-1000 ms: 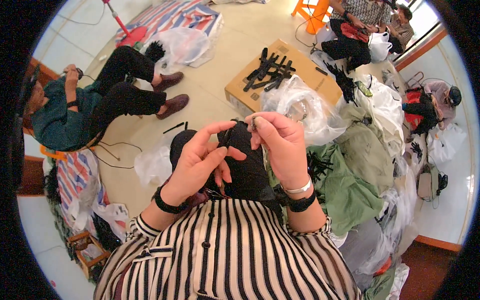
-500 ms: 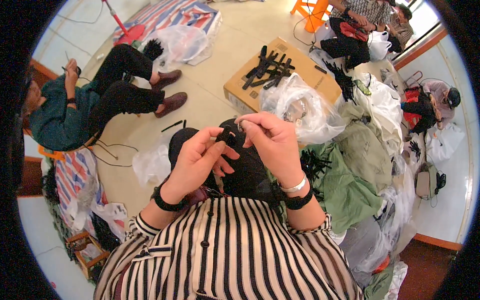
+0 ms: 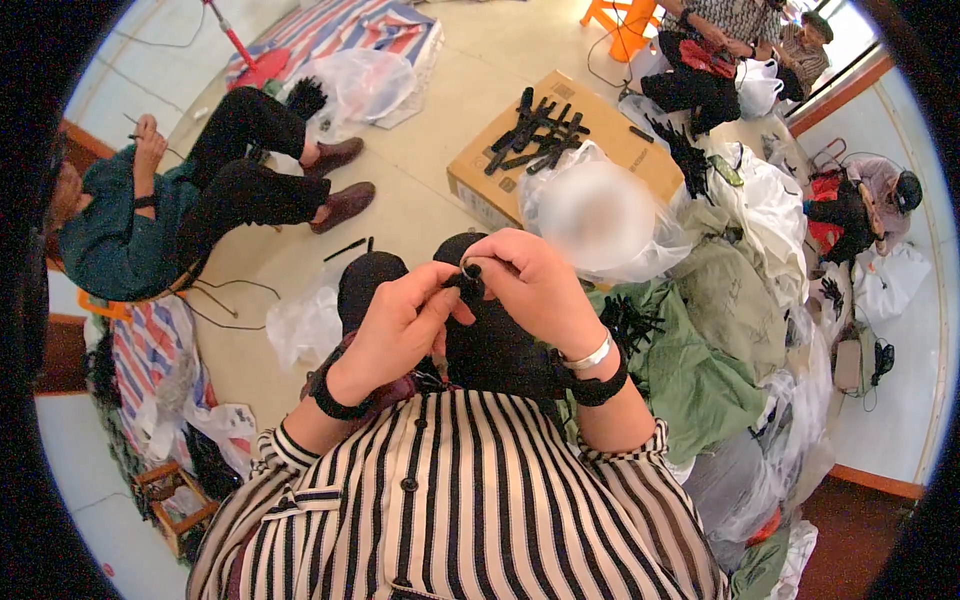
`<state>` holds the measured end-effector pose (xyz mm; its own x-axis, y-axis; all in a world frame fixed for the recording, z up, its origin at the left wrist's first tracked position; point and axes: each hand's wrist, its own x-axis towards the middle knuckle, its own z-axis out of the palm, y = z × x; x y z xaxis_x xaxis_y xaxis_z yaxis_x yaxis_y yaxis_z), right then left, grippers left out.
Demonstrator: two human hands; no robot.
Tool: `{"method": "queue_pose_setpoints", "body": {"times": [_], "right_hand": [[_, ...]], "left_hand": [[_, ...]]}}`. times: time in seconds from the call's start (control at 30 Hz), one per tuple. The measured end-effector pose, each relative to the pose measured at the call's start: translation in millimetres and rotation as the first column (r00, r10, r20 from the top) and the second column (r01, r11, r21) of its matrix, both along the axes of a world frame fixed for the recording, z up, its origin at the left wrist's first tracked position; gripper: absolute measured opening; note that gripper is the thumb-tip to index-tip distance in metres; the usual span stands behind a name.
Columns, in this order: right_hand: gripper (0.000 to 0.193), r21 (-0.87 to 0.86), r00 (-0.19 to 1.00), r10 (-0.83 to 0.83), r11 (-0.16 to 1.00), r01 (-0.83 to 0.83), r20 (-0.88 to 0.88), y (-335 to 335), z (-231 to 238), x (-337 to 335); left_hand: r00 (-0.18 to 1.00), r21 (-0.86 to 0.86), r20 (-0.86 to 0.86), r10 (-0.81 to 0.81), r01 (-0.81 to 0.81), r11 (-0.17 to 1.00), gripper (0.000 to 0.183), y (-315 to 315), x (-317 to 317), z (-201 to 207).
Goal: Assembling small black plastic shoe components by hand.
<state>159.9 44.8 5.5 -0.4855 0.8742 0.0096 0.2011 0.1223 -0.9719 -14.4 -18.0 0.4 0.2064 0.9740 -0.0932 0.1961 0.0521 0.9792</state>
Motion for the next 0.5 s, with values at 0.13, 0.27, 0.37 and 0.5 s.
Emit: {"method": "queue_pose_setpoints", "body": {"times": [0.13, 0.27, 0.37, 0.5], "right_hand": [[0.012, 0.123, 0.998, -0.062, 0.990, 0.063, -0.009, -3, -4, -6], [0.017, 0.035, 0.966, -0.055, 0.997, 0.066, -0.252, -7, -12, -11], [0.016, 0.061, 0.976, -0.053, 0.996, 0.067, -0.212, -6, -16, -14], [0.014, 0.098, 0.978, 0.006, 0.995, 0.015, -0.207, -2, -22, -13]], "left_hand": [[0.998, -0.026, 0.036, 0.054, -0.053, 0.998, 0.021, 3, 1, -5], [0.993, -0.043, 0.067, 0.102, -0.100, 0.994, 0.021, 6, 2, -4], [0.986, -0.051, 0.100, 0.136, -0.132, 0.990, 0.021, 6, 4, -1], [0.900, -0.269, 0.403, 0.164, -0.055, 0.962, 0.021, 8, 0, 2]]}}
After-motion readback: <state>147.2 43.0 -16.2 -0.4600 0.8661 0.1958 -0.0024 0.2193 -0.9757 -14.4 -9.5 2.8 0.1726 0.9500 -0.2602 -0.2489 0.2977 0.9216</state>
